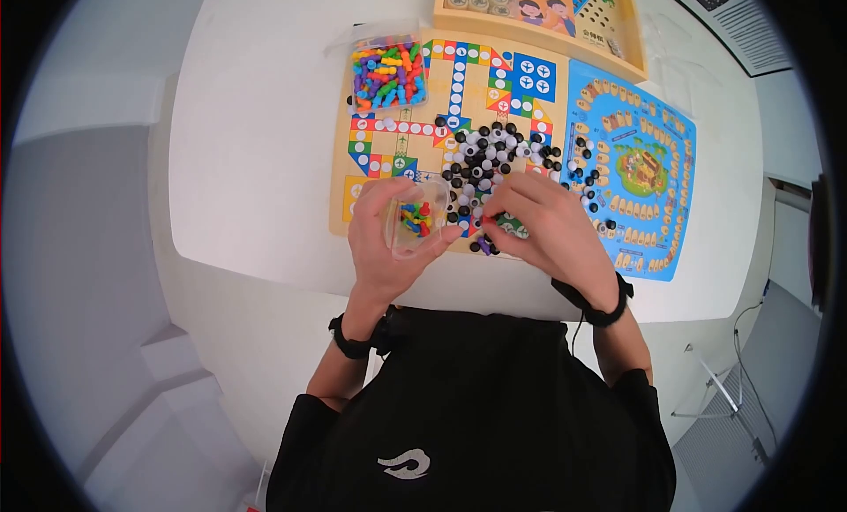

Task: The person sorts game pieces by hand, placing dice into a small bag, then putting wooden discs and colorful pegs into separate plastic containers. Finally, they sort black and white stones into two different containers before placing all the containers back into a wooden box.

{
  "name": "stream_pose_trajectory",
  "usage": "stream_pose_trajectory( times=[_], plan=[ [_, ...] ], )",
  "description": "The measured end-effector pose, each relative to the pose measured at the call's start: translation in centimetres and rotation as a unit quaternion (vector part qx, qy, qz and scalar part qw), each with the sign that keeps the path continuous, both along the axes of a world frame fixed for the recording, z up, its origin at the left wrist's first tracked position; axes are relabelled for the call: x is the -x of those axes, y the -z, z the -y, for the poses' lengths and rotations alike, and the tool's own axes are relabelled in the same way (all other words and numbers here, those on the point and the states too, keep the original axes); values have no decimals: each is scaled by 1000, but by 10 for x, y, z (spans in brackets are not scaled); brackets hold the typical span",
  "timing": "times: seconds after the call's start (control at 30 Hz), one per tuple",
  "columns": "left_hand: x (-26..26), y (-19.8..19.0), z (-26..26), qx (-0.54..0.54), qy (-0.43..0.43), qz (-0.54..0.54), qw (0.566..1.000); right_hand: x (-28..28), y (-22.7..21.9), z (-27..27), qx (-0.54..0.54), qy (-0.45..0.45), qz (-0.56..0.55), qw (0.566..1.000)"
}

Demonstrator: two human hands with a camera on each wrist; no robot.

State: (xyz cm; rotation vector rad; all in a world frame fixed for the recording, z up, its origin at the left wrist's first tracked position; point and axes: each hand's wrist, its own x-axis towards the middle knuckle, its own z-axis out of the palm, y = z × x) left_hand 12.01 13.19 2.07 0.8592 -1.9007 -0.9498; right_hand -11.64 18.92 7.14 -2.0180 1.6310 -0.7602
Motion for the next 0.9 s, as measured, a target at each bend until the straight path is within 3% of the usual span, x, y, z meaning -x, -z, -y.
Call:
stream_pose_trajectory(
  times=[0.17, 0.33, 0.5, 0.57, 0.6, 0.67, 0.77, 0.9],
  plan=[
    [9, -11, 4, 44, 73, 13, 996, 9, -37, -15, -25, 0, 115, 993],
    [27, -9, 1, 59, 89, -10, 994, -6, -52, -8, 60, -8, 178, 982],
    [24, -16, 3, 68, 76, -23, 994, 6, -39, -14, 82, 40, 131, 987],
    [12, -25, 14, 89, 132, 88, 983, 18, -28, -24, 49, 97, 105, 989],
    [11, -19, 12, 88, 132, 89, 983, 20, -23, -27, 48, 98, 106, 988],
    [8, -1, 8, 29, -13, -61, 998, 21, -15, -35, 7, 33, 47, 998],
    [8, -6, 8, -68, -79, -160, 982, 2, -3, -41, -6, -19, -27, 999],
    [5, -14, 7, -74, -59, -164, 982, -17, 20, -41, 40, -16, -121, 992]
  ],
)
